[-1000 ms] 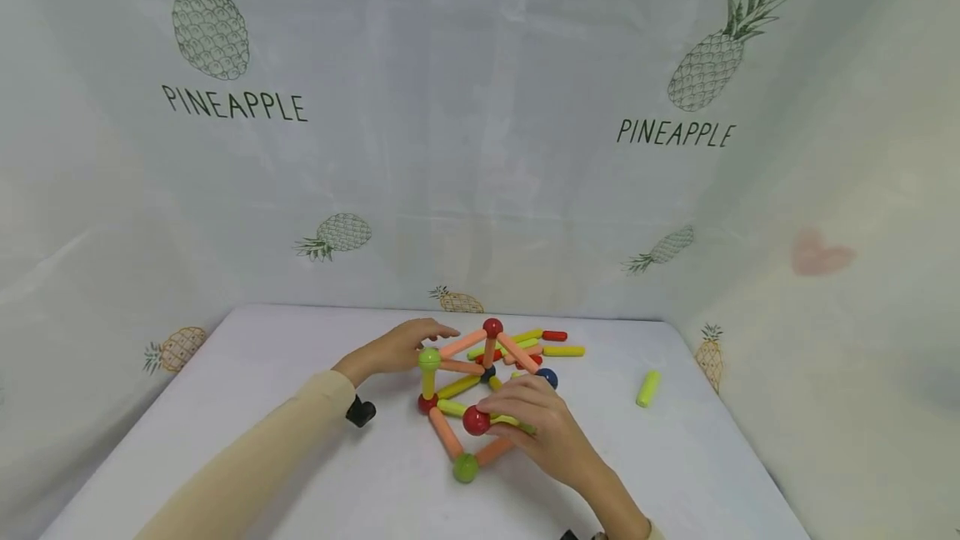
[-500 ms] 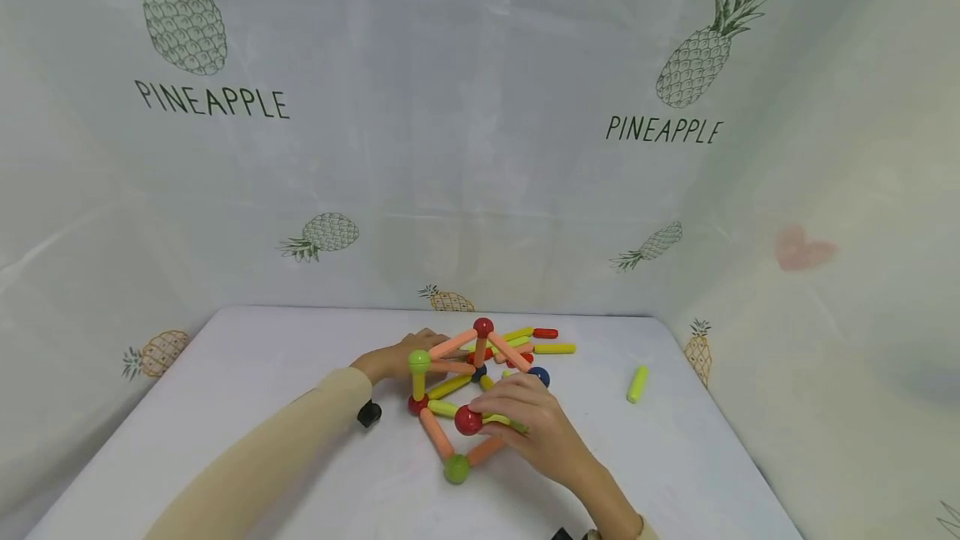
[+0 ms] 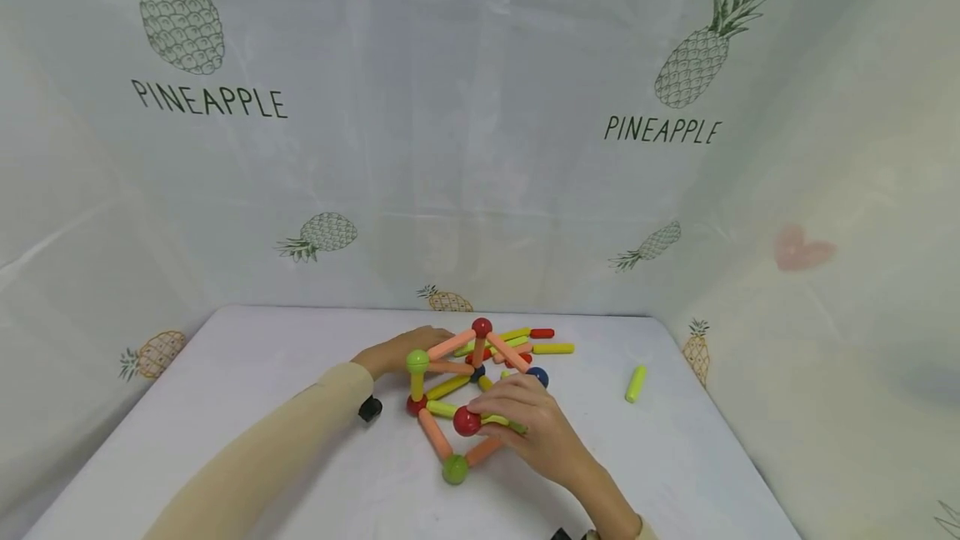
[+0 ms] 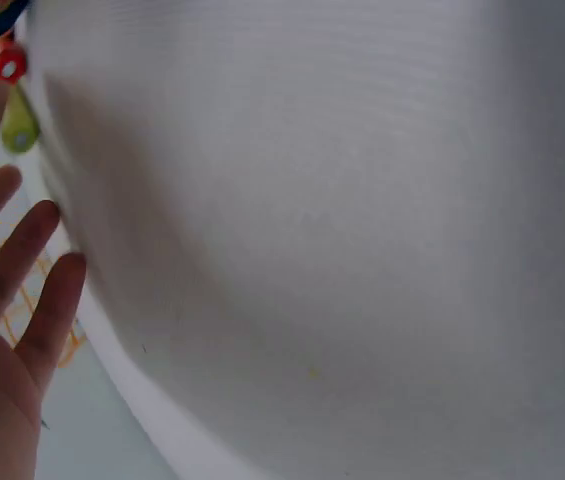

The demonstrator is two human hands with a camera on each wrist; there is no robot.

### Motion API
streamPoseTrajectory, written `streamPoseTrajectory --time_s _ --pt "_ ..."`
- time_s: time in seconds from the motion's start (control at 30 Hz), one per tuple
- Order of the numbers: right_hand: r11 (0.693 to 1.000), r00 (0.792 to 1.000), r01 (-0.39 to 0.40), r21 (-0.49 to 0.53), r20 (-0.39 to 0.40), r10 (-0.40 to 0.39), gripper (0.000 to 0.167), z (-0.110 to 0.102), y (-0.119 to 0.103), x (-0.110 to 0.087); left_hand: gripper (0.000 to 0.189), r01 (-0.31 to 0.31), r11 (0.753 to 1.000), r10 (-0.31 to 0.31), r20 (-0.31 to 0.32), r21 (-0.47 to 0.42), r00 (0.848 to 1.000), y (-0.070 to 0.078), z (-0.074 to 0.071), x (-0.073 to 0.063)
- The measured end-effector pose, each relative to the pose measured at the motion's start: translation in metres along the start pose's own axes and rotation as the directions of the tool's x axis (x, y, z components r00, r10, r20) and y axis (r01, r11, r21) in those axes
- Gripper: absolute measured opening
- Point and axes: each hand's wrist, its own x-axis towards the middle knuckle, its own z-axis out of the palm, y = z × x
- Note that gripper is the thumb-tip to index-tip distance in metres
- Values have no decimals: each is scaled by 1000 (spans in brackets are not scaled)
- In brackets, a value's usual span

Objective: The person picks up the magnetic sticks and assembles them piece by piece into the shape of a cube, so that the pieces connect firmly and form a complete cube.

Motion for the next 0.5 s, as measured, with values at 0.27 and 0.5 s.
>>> streamPoseTrajectory --time_s 0.27,0.5 --pt "1000 1000 5 -2 -6 -5 45 2 -1 1 36 92 981 -77 -95 168 993 -16 -1 -7" --pt "1000 1000 4 -15 -3 -4 41 1 0 1 10 61 929 12 -197 364 980 -32 -8 -21"
